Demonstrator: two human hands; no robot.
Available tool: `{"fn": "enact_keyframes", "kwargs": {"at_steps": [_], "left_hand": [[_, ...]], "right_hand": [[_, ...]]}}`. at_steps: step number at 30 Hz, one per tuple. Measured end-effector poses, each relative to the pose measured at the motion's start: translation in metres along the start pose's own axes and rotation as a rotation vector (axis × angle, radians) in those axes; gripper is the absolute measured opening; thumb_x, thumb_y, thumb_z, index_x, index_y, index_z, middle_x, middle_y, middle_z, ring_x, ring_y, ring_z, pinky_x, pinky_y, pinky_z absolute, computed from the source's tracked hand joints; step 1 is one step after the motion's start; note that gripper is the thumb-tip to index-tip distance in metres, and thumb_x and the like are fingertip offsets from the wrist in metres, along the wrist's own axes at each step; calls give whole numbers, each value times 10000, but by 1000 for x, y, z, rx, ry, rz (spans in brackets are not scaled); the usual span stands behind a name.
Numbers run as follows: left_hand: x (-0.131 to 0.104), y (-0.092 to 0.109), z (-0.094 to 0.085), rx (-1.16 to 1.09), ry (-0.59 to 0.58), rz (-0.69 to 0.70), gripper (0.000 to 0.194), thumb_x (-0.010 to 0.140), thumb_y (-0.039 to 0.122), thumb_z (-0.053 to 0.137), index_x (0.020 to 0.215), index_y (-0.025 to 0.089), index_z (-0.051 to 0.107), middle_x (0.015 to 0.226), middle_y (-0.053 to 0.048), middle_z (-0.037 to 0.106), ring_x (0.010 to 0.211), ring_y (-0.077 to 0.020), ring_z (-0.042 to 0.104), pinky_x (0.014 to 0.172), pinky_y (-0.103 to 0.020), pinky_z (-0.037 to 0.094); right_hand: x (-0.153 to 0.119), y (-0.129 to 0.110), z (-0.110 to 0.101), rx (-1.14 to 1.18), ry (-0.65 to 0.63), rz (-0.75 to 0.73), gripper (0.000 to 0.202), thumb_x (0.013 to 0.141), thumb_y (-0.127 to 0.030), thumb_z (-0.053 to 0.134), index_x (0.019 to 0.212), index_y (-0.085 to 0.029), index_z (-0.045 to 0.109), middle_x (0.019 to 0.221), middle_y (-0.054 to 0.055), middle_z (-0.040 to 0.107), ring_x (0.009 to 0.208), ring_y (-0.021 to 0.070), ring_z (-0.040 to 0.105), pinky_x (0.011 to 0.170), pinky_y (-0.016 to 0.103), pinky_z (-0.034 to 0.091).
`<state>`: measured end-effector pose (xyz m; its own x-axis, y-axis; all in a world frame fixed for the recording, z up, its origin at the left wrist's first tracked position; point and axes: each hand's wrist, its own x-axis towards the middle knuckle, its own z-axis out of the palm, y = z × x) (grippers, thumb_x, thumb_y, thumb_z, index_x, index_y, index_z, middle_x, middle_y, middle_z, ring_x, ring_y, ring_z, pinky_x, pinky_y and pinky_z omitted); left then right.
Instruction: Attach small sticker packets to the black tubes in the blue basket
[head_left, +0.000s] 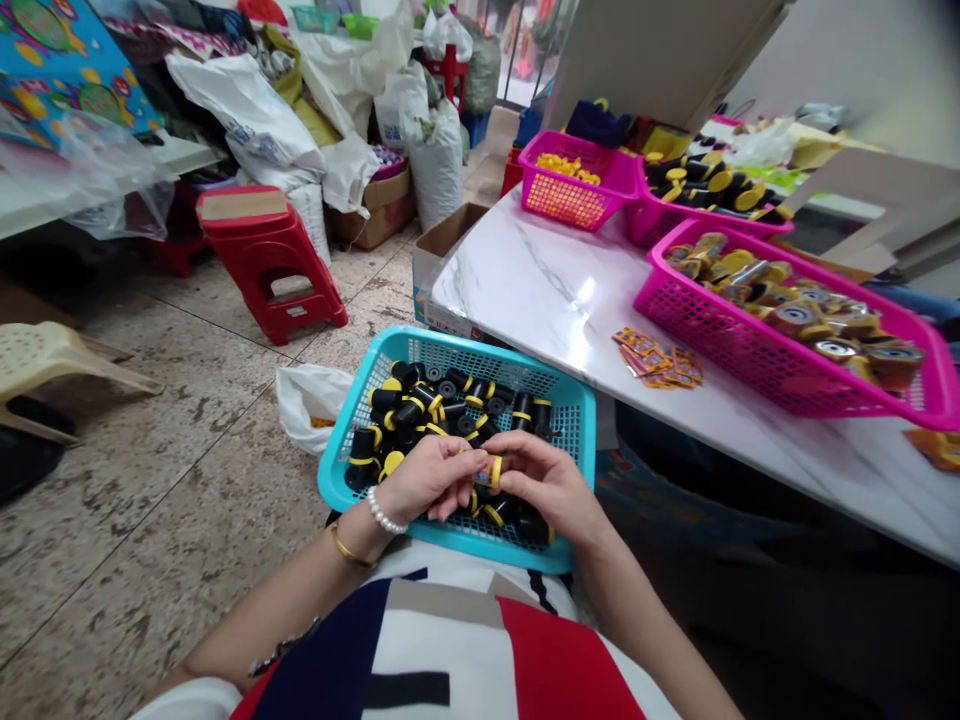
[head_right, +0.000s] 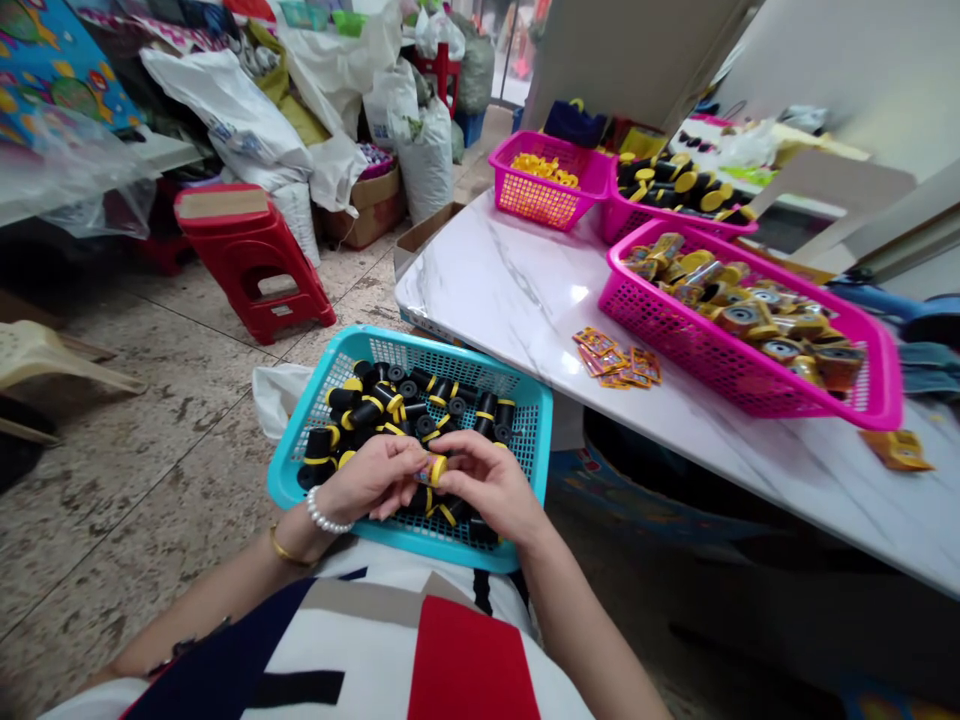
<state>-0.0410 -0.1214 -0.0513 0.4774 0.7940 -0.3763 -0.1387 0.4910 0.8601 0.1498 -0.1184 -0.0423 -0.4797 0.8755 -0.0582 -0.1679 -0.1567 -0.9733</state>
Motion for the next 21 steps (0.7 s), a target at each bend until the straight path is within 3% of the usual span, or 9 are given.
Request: {"fn": "enact_keyframes", "kwargs": {"at_steps": [5, 8, 11, 15, 18, 21], "left_hand": [[0, -2, 0, -216, -98, 18, 396, 785, 484, 641, 957, 136, 564, 538, 16, 630, 285, -64, 479, 256, -128, 308], [1, -3, -1, -305, -137, 11, 363, 752, 441, 695, 889, 136, 554, 559, 13, 635, 299, -59, 487, 269, -129, 337], [3, -6, -2, -302, -77, -11, 328, 749, 416, 708, 801, 150, 522, 528, 27, 617, 289, -57, 471, 262, -126, 329], [4, -9, 1, -270, -39, 1, 360, 767, 476, 673, 786, 154, 515, 479, 32, 583, 282, -59, 446, 259, -127, 313], [1, -10, 8, -235, -7, 29, 387, 790, 529, 623, 804, 156, 522, 425, 58, 510, 266, -49, 394, 256, -122, 260], [4, -13, 13, -213, 52, 9, 431, 733, 577, 657, 798, 170, 531, 505, 41, 556, 269, -36, 384, 257, -130, 227]], "right_hand": [[0, 8, 11, -75, 188, -149, 83, 705, -220, 777, 770, -223, 726, 834, 19, 614, 673, 150, 642, 554, 295, 598], [-2, 11, 14, -76, 262, -188, 54, 725, -222, 762, 753, -220, 715, 800, 11, 615, 615, 139, 645, 533, 286, 598], [-4, 11, 15, -145, 248, -178, 139, 775, -238, 715, 914, -241, 711, 948, 34, 629, 655, 130, 650, 610, 297, 600], [-6, 6, 21, -478, 228, -250, 369, 761, -216, 715, 1120, -276, 658, 1176, 73, 576, 870, 171, 648, 729, 298, 582], [-9, 5, 28, -727, 286, -329, 328, 791, -206, 662, 1113, -266, 664, 1126, 91, 593, 948, 201, 629, 751, 303, 577], [-7, 16, 31, -801, 335, -388, 343, 786, -153, 605, 1094, -288, 671, 994, 74, 630, 796, 176, 645, 663, 281, 574]]}}
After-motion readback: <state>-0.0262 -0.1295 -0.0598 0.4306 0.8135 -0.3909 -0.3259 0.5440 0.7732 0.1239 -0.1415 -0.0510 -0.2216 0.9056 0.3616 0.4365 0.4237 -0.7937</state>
